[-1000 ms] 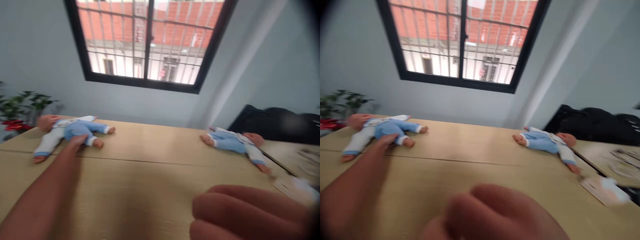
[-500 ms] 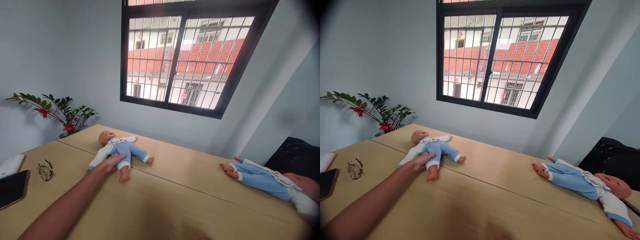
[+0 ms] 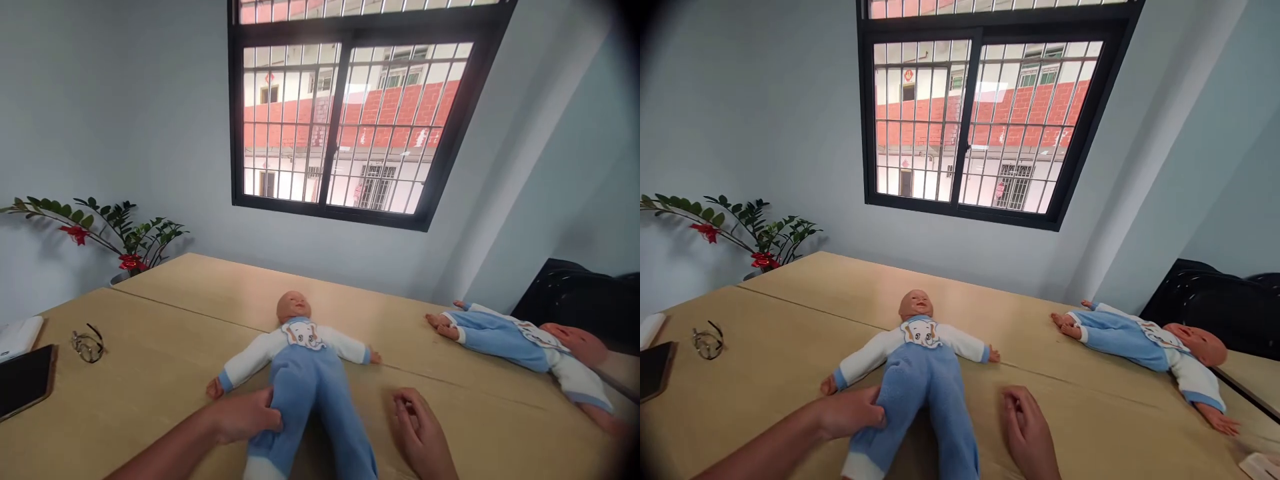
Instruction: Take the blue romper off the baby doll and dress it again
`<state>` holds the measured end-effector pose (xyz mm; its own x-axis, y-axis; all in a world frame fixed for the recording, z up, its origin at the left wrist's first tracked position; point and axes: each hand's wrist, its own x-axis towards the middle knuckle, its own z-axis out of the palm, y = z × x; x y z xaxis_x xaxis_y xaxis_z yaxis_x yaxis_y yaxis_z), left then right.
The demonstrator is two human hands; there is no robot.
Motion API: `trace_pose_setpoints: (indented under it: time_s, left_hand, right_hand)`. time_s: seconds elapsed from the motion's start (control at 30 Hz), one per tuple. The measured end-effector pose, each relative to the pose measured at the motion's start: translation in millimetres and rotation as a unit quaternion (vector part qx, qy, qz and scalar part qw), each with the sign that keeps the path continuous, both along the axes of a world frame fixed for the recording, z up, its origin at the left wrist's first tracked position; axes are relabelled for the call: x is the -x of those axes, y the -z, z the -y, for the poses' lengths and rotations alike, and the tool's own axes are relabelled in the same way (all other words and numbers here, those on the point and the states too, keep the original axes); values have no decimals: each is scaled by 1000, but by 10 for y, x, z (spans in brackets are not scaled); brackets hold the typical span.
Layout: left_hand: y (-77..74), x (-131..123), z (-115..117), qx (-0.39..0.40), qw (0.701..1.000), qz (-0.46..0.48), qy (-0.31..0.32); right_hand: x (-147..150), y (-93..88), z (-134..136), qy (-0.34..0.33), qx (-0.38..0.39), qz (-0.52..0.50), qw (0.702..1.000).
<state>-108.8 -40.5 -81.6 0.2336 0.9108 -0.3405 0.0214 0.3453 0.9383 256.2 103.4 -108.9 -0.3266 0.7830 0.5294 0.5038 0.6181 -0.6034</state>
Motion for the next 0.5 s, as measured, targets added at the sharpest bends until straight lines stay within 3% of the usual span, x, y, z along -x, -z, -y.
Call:
trace_pose_setpoints:
  time_s: [0.13,0.27,0.33,0.4,0.5]
  left_hand:
    - [-103,-244,192,-64,995,-33,65]
    - [-288,-184,250,-153,964,-156,152]
    - [-347,-87,129,-140,946,-273,104]
    - [-387,10,-114,-149,918,-368,13]
    - [-400,122,-609,-273,871,-404,-61]
  right_hand:
    - [82,-77,189,-109,-12,112,988]
    - [110,-136,279,-158,0,137,978]
    - [112,-132,284,-165,10,136,977]
    - [118,-130,285,-162,21,133,978]
    - [124,-126,281,-149,34,130,980]
